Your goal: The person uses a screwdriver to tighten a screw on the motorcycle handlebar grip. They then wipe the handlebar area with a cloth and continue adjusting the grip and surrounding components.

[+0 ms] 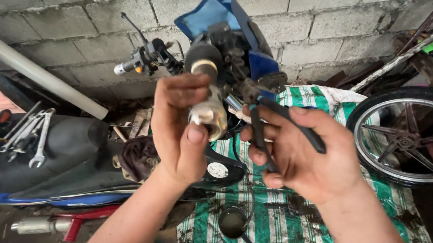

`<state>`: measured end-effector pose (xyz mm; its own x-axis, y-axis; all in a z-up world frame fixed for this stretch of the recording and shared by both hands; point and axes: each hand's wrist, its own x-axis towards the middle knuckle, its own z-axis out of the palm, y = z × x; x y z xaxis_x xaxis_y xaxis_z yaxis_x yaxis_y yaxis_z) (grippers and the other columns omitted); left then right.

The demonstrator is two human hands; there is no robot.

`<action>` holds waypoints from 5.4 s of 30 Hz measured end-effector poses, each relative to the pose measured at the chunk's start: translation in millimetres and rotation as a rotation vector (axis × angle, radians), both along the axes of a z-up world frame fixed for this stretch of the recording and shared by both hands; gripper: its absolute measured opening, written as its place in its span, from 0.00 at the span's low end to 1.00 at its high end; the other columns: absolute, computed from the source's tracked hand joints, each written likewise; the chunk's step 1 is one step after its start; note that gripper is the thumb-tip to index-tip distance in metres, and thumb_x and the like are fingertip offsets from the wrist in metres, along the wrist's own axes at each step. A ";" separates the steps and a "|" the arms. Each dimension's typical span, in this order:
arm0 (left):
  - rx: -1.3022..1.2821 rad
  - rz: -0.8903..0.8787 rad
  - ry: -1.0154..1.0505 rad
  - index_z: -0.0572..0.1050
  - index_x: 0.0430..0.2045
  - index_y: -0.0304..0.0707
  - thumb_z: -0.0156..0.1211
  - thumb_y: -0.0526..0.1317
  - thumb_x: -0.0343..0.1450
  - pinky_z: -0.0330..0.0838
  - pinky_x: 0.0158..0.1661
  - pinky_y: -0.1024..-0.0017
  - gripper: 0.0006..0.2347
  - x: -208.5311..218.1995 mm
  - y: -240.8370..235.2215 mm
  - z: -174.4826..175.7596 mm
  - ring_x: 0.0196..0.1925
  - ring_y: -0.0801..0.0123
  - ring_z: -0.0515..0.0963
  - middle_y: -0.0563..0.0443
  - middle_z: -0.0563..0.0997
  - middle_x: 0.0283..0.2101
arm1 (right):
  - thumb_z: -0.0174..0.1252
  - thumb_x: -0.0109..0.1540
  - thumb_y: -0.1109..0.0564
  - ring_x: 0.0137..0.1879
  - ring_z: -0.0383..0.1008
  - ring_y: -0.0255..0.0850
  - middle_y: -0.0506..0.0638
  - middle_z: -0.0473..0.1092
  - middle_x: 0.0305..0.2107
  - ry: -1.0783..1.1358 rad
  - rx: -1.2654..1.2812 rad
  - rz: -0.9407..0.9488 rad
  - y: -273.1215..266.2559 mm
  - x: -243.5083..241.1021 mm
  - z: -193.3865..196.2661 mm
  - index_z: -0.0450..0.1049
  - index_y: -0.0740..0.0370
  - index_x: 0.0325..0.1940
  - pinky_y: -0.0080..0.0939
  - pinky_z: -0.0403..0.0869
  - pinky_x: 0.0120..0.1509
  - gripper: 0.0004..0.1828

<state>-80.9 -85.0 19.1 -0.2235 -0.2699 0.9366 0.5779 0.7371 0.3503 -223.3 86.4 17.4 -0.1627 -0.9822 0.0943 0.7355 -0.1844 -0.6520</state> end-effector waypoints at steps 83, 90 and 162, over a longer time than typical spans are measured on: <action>-0.057 0.000 -0.010 0.76 0.43 0.34 0.57 0.58 0.80 0.74 0.67 0.40 0.22 -3.0 -8.0 -6.6 0.58 0.37 0.81 0.39 0.76 0.50 | 0.56 0.62 0.44 0.32 0.61 0.35 0.49 0.60 0.35 0.067 0.410 -0.341 -47.4 20.7 57.7 0.69 0.60 0.46 0.24 0.53 0.17 0.18; -0.041 -0.001 -0.002 0.76 0.42 0.34 0.56 0.59 0.80 0.73 0.68 0.42 0.22 -2.6 -6.1 -4.9 0.57 0.39 0.81 0.40 0.76 0.49 | 0.59 0.64 0.48 0.28 0.60 0.33 0.50 0.64 0.33 0.037 0.379 -0.370 -47.6 18.5 53.3 0.70 0.59 0.43 0.22 0.53 0.16 0.13; 0.049 -0.037 -0.010 0.73 0.44 0.41 0.55 0.64 0.81 0.74 0.73 0.50 0.23 3.5 -8.7 -3.8 0.59 0.54 0.79 0.42 0.77 0.50 | 0.43 0.68 0.55 0.38 0.78 0.58 0.62 0.78 0.44 0.133 0.436 -0.344 -21.7 28.7 28.6 0.74 0.68 0.66 0.55 0.68 0.26 0.26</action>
